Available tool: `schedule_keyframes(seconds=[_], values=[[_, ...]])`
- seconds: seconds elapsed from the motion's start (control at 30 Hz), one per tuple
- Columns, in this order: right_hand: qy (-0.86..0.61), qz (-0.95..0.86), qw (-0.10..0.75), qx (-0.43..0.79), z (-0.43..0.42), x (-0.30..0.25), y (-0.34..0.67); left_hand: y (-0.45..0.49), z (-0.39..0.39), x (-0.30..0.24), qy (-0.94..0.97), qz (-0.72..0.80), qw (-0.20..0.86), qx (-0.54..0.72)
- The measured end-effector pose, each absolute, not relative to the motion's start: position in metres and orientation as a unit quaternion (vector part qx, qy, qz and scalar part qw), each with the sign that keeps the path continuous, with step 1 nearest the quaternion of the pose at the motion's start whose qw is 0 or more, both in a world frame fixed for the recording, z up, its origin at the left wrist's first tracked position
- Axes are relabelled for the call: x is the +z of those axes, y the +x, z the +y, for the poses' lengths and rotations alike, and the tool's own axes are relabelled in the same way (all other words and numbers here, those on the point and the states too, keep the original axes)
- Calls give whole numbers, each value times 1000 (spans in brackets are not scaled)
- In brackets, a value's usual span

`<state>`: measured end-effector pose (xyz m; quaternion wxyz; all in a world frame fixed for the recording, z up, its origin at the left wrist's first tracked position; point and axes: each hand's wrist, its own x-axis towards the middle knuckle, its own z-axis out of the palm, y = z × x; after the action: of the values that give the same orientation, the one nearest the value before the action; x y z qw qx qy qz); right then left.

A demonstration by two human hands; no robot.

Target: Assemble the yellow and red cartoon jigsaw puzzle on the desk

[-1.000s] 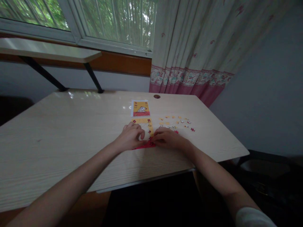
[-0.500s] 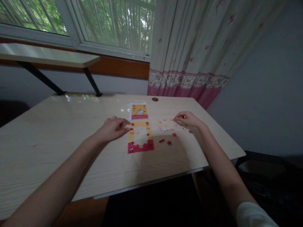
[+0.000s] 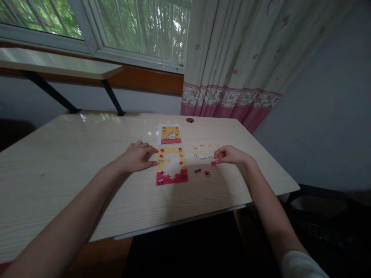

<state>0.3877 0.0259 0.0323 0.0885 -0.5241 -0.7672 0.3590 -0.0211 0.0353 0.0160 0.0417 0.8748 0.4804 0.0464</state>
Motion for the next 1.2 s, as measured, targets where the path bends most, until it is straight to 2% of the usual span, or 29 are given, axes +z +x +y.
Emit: schedule_keyframes(seconds=[0.3,0.43,0.73,1.2], values=[[-501,-809,19,307,18,33,370,-19,34,19,872,486,39,44],[-489,-828,22,273,18,34,370,-20,34,19,871,486,45,51],[-500,-807,48,311,17,29,371,-7,21,22,885,454,65,84],[-503,-813,41,291,15,33,367,-5,14,15,851,491,181,-46]])
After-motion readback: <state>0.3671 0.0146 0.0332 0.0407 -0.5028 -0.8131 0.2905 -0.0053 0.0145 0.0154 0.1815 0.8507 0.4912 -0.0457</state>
